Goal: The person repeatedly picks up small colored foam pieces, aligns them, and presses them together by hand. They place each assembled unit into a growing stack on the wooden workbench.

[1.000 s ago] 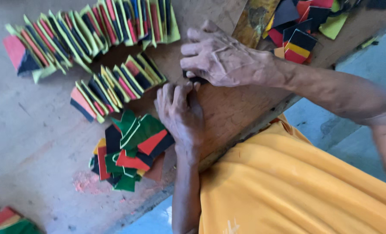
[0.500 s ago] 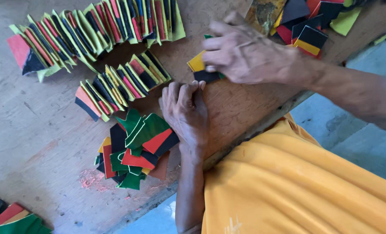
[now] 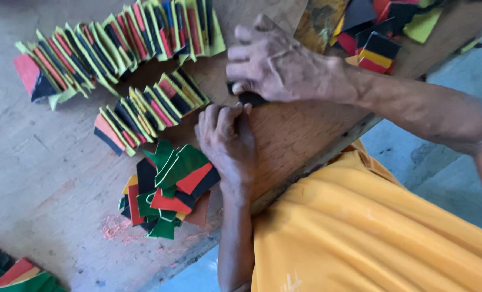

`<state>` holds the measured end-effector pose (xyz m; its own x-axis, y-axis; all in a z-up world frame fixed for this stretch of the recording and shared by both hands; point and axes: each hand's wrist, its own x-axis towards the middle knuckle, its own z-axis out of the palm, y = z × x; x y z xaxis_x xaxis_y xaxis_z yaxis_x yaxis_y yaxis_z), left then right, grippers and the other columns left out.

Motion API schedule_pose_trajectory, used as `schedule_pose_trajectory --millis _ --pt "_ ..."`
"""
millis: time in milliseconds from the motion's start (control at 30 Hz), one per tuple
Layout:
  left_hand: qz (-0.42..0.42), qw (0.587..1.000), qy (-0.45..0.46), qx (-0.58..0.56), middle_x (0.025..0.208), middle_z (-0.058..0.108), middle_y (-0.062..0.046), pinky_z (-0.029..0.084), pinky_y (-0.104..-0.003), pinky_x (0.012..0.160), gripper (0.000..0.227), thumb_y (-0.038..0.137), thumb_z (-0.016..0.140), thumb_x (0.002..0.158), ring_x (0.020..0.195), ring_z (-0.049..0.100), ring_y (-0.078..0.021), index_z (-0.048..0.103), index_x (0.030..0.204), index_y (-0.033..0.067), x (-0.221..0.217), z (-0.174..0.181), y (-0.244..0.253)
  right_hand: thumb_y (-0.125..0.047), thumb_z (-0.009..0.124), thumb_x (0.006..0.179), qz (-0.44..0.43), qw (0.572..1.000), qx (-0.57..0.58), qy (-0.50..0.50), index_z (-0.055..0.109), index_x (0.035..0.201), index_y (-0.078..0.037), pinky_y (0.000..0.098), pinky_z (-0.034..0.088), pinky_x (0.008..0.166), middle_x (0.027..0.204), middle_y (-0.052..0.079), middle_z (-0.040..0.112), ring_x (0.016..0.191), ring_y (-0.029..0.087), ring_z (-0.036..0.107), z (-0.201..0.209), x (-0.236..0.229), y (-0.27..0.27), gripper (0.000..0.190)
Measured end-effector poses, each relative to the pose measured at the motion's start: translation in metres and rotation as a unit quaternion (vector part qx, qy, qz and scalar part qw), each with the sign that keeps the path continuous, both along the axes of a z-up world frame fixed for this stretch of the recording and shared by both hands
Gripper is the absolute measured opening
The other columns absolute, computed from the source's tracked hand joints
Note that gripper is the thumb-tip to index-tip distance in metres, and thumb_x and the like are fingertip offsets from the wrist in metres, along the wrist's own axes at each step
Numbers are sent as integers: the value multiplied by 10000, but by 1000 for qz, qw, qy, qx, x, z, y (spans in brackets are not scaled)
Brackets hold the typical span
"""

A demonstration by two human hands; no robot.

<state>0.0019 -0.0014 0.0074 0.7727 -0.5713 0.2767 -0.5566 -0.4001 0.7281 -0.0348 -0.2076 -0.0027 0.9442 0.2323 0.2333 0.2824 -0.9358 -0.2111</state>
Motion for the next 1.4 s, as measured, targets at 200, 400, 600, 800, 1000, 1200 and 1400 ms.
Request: schedule_pose_trajectory --millis 200,400,600,800,1000,1200,1400 --pt "2 999 31 8 865 588 -72 442 -432 786 209 103 842 863 848 580 -283 635 855 82 -1 -2 4 -295 701 1073 -159 986 49 -8 659 1053 -30 409 472 570 828 100 599 640 267 579 -19 -6 -52 269" --pt "-28 999 -23 16 1053 608 -111 451 -414 818 367 57 797 886 854 590 -223 734 1242 119 -5 -2 3 -303 720 1127 -125 990 60 -21 654 1003 -47 382 509 717 856 85 609 766 241 638 -19 -14 -40 292" --pt "-35 999 -17 24 1011 587 -79 473 -403 851 347 27 793 867 937 588 -243 745 1180 168 -3 -3 4 -293 749 1070 -92 991 96 7 649 948 -50 420 500 828 901 91 579 879 253 595 1 -19 -22 290" --pt "-19 999 -31 23 1006 596 -84 457 -413 837 297 38 796 878 952 596 -255 747 1155 132 -7 -2 2 -243 763 955 -93 994 39 51 654 889 -85 414 454 816 863 50 558 878 237 535 10 -53 22 204" --pt "-17 999 -12 29 986 595 -79 451 -416 828 267 62 798 893 920 594 -252 751 1138 156 -4 -2 0 -278 748 955 -77 991 41 106 647 846 -106 423 419 798 831 46 555 855 227 517 55 -44 11 227" --pt "-15 999 -28 32 1002 601 -88 453 -432 835 291 62 788 887 958 598 -273 743 1155 167 -6 -3 -1 -231 671 874 -87 996 -2 -2 671 883 -88 431 461 833 866 69 604 913 241 566 48 -38 35 143" --pt "16 998 -17 54 1113 572 -133 462 -466 886 383 203 854 870 1040 585 -331 666 1201 152 -9 -2 -6 -242 723 1009 -65 987 121 87 618 869 -78 433 518 799 847 98 599 851 270 606 28 -55 -5 240"
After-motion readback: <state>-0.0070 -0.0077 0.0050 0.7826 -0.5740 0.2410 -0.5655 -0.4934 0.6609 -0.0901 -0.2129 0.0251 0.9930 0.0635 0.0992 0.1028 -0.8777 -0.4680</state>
